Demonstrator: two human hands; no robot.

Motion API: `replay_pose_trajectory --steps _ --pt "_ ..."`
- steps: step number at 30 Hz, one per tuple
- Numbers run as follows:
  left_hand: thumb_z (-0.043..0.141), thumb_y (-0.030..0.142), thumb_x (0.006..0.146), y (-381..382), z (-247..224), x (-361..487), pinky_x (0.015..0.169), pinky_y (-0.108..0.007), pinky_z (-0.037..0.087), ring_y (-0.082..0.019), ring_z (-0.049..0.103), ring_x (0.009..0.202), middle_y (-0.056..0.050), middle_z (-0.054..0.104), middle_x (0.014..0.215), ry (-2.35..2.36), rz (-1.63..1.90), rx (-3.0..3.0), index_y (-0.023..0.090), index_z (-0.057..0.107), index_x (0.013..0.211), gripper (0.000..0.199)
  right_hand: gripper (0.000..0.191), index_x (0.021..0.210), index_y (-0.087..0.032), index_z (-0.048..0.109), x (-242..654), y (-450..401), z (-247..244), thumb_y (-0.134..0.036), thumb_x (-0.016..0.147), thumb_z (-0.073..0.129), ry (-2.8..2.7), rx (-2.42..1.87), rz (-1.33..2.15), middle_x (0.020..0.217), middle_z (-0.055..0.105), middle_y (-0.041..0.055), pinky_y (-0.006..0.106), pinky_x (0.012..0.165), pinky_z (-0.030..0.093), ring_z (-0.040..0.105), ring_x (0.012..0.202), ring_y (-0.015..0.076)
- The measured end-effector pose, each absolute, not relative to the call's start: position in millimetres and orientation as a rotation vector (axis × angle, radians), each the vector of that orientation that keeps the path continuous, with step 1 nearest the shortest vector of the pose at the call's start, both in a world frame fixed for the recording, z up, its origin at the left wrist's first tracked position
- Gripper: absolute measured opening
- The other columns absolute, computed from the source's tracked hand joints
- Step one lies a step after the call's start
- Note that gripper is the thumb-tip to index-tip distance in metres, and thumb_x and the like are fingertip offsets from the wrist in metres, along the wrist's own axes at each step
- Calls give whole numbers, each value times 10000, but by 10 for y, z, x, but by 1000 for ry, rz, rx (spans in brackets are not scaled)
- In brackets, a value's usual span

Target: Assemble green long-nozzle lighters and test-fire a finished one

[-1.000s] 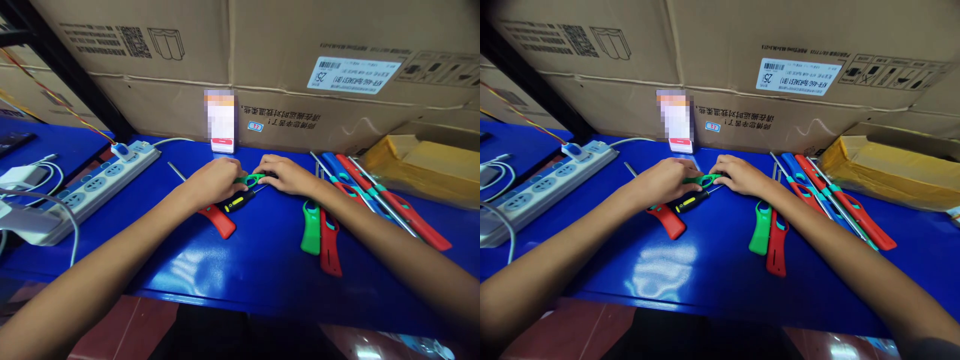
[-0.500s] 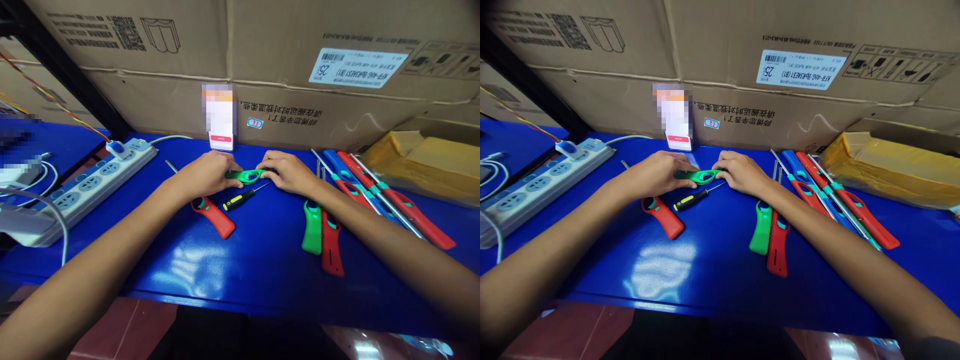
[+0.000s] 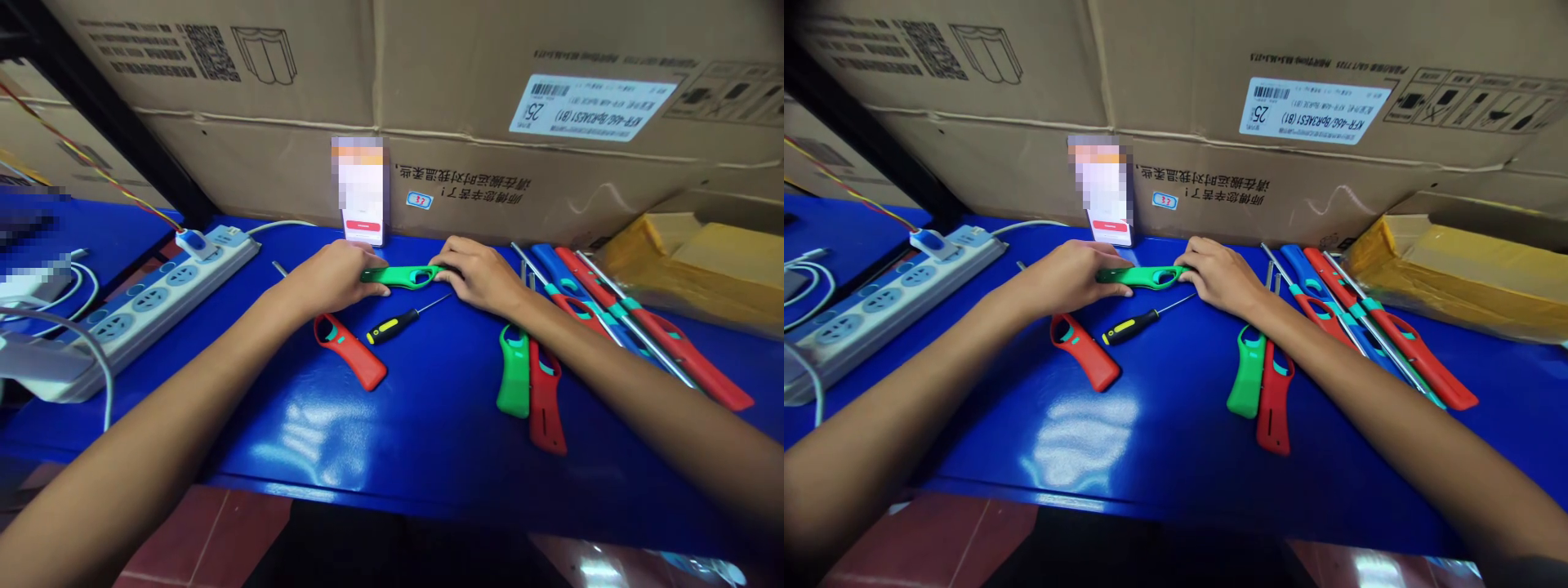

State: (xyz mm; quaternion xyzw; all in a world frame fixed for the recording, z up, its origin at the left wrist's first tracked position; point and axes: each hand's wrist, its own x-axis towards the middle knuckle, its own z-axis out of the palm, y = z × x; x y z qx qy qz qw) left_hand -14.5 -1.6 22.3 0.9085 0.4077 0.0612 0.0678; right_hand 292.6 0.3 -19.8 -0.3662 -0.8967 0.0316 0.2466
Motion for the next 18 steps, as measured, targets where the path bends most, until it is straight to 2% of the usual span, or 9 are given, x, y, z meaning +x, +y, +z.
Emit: replay_pose_trajectory --steps 4,12,18 --pt "805 356 985 0 211 -148 861 -373 533 -276 754 973 -111 815 1104 1268 188 2739 204 867 1260 320 243 1234 -201 860 2938 8 -194 -265 1092 673 -2466 -1003 112 1140 744 129 421 898 561 722 1008 294" --pt "812 345 970 28 185 -166 857 -366 533 -262 750 935 -100 824 1066 1229 203 2698 219 887 1227 296 243 1254 -298 906 3000 113 -209 -300 1040 790 -2419 -934 325 1127 797 87 396 900 559 728 981 259" --pt "814 346 972 29 200 -175 830 -354 517 -256 745 911 -94 828 1058 1235 167 2708 220 884 1243 307 258 1249 -316 914 2994 136 -224 -317 1005 833 -2366 -912 440 1106 822 77 404 909 568 736 945 253"
